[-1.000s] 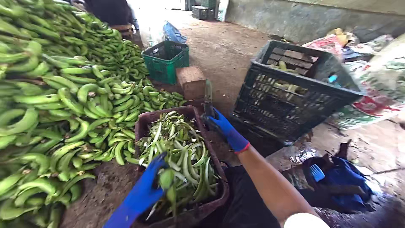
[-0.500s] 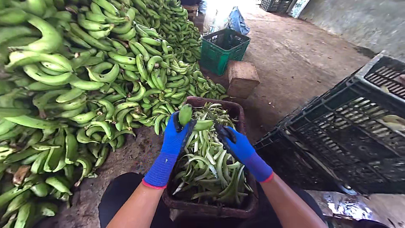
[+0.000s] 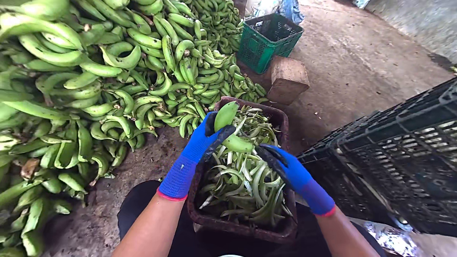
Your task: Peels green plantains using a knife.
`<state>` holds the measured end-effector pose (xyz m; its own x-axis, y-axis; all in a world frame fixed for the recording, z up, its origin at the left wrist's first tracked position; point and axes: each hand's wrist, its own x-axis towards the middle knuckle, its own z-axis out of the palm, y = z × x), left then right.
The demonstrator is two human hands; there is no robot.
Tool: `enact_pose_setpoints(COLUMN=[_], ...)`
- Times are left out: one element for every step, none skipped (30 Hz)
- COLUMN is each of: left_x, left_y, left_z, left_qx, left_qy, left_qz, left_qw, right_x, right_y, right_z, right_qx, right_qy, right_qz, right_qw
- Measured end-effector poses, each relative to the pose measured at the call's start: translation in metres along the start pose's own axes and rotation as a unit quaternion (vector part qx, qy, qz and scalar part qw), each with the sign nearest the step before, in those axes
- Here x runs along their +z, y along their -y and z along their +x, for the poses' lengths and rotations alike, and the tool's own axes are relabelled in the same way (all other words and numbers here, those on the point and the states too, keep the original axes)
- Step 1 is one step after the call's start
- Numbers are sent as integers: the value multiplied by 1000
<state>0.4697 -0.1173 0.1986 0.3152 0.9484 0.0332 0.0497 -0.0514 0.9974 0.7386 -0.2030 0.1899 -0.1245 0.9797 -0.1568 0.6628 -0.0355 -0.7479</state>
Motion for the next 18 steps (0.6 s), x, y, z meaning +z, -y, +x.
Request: enact_pose_setpoints(left_x=[-2,-2,-1,-1,-1,-1,0,1,2,4,7,10,14,18,24,29,31,28], left_y=[1,1,3,4,5,5,4,3,3,4,6,6,6,6,6,5,2,0], left_z=[0,-1,-2,-4,-6,-8,-10,-11,-11,-10,-10,-11,-12,-14,-17,-19,-21,-22], left_qx=[-10,-21,-32,-42,-48,-49,-46,-39,-28,-12,7,23,41,53,47,26,-8,-34], left_qy=[2,4,6,9,12,14,19,29,45,60,74,86,98,106,99,83,70,79], left_qz=[3,0,-10,-29,-46,-56,-59,-59,-58,-58,-59,-57,-48,-40,-56,-76,-95,-112], left_qw=[1000,1000,999,999,998,997,997,997,997,996,995,994,993,992,992,993,993,990], right_x=[0,0,1,2,3,4,4,5,6,7,9,11,12,10,4,-4,-14,-24], right_y=[-4,-7,-8,-9,-10,-9,-7,-4,-1,3,6,9,13,16,18,18,17,14], right_z=[-2,-4,-7,-8,-9,-9,-9,-9,-8,-7,-6,-4,-1,2,5,7,8,9], right_qx=[-51,-100,-147,-191,-234,-267,-287,-296,-296,-292,-287,-281,-271,-256,-230,-191,-133,-74], right_qy=[-15,-31,-45,-57,-66,-72,-75,-77,-79,-82,-92,-114,-144,-178,-212,-240,-253,-261], right_qz=[-17,-41,-68,-93,-117,-141,-158,-169,-179,-188,-194,-196,-199,-208,-218,-219,-210,-193], right_qw=[998,994,986,975,963,951,942,937,935,934,934,933,931,927,925,926,935,943])
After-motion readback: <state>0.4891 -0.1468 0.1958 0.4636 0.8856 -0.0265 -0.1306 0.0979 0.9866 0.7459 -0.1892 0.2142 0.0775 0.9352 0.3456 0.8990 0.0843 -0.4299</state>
